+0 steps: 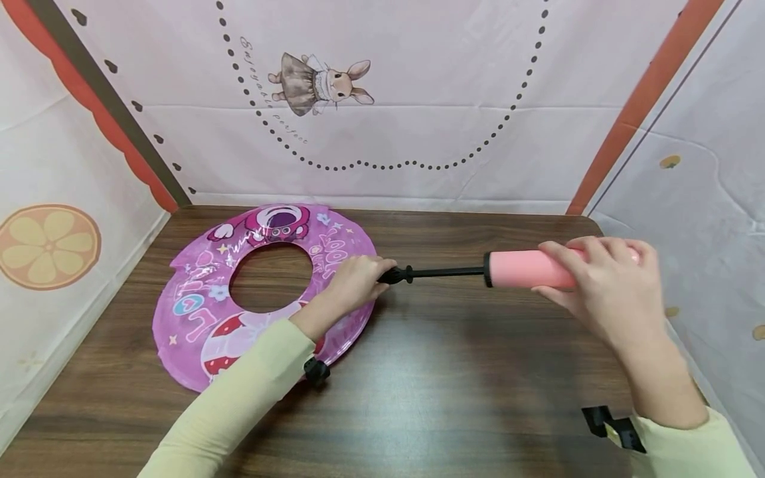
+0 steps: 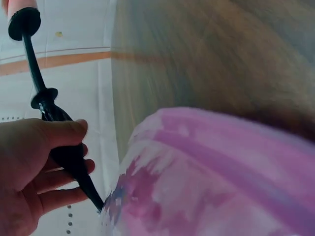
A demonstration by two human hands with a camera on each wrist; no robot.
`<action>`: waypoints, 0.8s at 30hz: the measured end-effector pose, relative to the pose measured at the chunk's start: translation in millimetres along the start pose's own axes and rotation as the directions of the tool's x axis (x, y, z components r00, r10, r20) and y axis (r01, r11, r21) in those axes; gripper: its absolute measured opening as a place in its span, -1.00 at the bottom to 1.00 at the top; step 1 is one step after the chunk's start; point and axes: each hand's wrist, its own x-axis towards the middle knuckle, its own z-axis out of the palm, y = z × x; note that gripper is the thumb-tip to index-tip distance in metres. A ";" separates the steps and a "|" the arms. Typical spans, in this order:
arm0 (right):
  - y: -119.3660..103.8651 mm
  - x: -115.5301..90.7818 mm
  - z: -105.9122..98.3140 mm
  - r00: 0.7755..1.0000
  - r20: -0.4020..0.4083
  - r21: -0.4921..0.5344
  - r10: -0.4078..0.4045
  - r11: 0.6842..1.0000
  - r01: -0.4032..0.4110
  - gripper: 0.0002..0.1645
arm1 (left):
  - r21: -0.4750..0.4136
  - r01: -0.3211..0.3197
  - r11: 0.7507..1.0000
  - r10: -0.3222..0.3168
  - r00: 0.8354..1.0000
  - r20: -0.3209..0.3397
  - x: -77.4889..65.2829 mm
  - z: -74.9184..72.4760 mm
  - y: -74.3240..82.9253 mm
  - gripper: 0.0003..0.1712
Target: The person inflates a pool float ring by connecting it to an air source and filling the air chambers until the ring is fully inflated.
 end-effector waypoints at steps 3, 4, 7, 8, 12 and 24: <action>-20.5 6.4 15.6 0.999 -0.007 0.005 -0.036 0.999 0.036 -0.15 | 0.004 -0.036 0.999 0.036 0.999 -0.015 1.0 -0.8 3.5 -0.73; -28.1 8.7 21.6 0.999 -0.005 0.011 -0.043 0.999 0.043 -0.16 | 0.004 -0.047 0.999 0.047 0.999 -0.019 1.4 -1.0 4.5 -0.74; -47.0 14.1 36.1 0.999 0.022 0.026 -0.050 0.998 0.050 -0.23 | 0.009 -0.042 0.999 0.042 0.999 -0.022 2.1 -2.6 6.6 -0.77; -52.2 14.9 39.8 0.998 0.030 0.029 -0.047 0.999 0.046 -0.29 | 0.013 -0.037 0.999 0.038 0.999 -0.021 1.9 -3.1 6.8 -0.78; -65.9 15.8 51.0 0.998 0.044 0.037 -0.048 0.998 0.047 -0.38 | 0.014 -0.032 0.999 0.032 0.999 -0.007 1.4 -3.6 7.0 -0.80; -31.6 10.3 30.2 0.998 0.042 0.047 -0.055 0.998 0.053 -0.15 | -0.015 -0.001 1.000 0.002 0.996 0.095 4.4 -10.6 2.8 -0.65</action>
